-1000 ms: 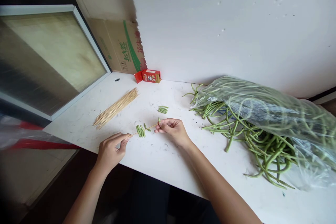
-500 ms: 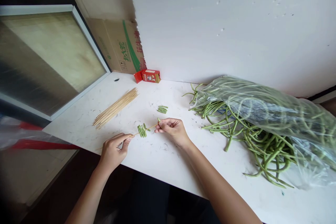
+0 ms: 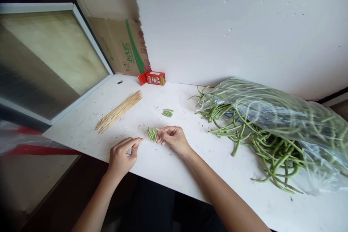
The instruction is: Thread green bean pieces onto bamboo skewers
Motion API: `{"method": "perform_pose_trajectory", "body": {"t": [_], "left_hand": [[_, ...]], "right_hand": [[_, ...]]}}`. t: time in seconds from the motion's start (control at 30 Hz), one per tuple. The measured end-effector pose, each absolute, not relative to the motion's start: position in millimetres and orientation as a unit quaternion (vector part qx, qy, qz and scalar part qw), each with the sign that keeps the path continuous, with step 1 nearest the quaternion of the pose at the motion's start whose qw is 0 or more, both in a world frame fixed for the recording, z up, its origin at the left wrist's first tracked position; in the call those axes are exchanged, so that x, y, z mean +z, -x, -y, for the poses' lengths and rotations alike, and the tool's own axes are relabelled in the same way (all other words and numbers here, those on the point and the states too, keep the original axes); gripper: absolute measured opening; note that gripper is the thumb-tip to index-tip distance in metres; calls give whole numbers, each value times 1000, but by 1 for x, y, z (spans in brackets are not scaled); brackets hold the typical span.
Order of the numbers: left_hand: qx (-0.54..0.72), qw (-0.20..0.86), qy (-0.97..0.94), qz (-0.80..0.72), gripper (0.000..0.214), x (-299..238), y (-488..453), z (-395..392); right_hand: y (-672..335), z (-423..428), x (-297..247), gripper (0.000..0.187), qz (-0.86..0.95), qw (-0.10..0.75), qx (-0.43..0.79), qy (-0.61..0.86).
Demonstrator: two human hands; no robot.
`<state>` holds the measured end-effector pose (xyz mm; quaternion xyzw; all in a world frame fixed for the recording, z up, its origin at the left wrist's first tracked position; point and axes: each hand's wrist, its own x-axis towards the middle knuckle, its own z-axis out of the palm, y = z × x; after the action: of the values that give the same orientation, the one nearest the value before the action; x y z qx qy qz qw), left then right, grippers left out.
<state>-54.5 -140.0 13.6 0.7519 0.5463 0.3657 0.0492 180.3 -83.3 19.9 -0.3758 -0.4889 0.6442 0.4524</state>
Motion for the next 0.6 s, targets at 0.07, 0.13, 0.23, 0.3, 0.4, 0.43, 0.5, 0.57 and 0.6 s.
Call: {"method": "perform_pose_trajectory", "body": {"t": [0.07,0.13,0.23,0.3,0.4,0.43,0.5,0.57,0.6], "left_hand": [[367,48,-751,-546,27,14,51,139],[367,55,-750,-547,27,14,47,138],[364,65,-744,-557,26,15,44,137],[360,73,-739,-565,25,15,44,137],[356,81,-735,-571,25,16,45,136],[355,85,-734,-572,25,16,45,136],[356,98,-731,-573,25,16,45,135],[360,113,-727,-574,25,17,45,134],[362,119,-725,-574,25,17,44,134]], "right_hand": [[-180,83,17,33,481,457,646,376],[-179,82,14,33,467,461,654,377],[-177,82,12,31,439,465,665,386],[-177,83,12,30,421,455,677,397],[-179,83,15,30,399,433,699,406],[-179,83,16,31,392,428,706,406],[-181,82,17,34,381,423,715,406],[-182,81,18,36,379,417,720,405],[-183,80,19,37,381,415,721,404]]}}
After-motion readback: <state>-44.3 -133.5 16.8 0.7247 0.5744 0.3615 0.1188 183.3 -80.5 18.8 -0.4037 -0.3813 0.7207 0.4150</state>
